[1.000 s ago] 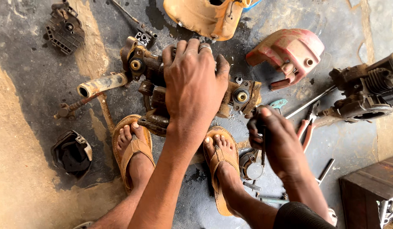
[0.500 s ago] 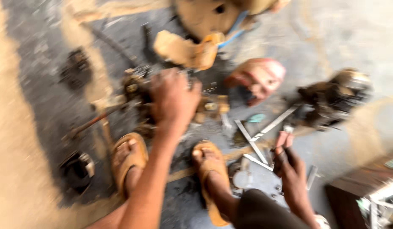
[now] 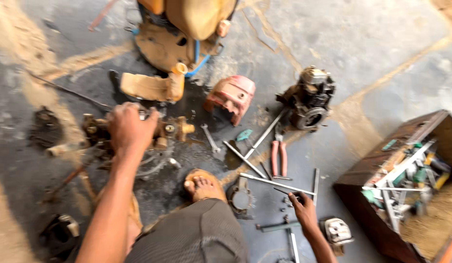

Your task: The person disassembles components of a small engine on a workshop floor, using a T-handle socket wrench to remove bolts and a cloth to wipe down the parts.

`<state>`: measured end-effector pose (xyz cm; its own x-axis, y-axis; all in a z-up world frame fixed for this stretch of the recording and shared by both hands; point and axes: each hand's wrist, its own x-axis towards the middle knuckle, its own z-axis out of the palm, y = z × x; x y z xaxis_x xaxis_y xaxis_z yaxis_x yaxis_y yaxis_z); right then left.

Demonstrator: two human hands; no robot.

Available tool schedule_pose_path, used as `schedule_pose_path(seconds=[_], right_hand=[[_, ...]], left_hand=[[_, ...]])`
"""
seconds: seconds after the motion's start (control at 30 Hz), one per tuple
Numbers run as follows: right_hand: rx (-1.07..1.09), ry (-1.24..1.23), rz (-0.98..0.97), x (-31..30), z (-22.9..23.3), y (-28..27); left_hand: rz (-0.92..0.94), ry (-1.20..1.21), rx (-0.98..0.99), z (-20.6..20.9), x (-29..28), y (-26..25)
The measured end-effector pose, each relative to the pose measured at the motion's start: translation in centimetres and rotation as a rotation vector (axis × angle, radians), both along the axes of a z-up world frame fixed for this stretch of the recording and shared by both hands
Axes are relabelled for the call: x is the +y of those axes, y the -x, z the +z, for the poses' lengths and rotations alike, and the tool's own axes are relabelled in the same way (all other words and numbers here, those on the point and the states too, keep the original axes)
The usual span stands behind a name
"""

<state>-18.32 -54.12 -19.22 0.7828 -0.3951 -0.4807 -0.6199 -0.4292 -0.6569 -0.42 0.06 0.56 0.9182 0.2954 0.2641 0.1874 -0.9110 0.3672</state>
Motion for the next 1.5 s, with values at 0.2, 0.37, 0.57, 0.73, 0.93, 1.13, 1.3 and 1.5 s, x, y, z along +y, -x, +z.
schedule_pose_path(seconds=[0.2,0.37,0.57,0.73,0.93,1.13,1.3,1.5], right_hand=[[-0.017,0.174,0.271,-0.3,-2.9,-2.0],[-0.038,0.438,0.474,5.7,4.5,-4.3],[-0.383,-0.031,0.735,22.3,18.1,-13.1],[-0.623,-0.028,0.961,32.5,25.1,-17.7],[-0.717,-0.088,1.053,33.2,23.4,-18.9],[-0.619,-0.137,1.014,32.3,21.5,-18.8],[-0.571,-0.218,0.888,32.1,19.1,-18.1],[-0.566,-0.237,0.778,32.3,17.1,-17.4]], left_hand=[[-0.088,0.062,0.061,-0.2,0.9,-0.4],[-0.072,0.044,0.099,-0.4,0.8,-0.7],[-0.028,0.069,0.132,-0.6,0.5,-0.4],[-0.038,0.001,0.013,-1.5,0.8,-0.9],[0.018,0.188,0.242,-0.6,0.5,-0.7],[-0.018,0.081,0.098,-0.7,0.8,-0.9],[0.013,0.197,0.300,0.4,0.7,-0.5],[-0.007,0.116,0.091,-1.2,0.5,-0.7]])
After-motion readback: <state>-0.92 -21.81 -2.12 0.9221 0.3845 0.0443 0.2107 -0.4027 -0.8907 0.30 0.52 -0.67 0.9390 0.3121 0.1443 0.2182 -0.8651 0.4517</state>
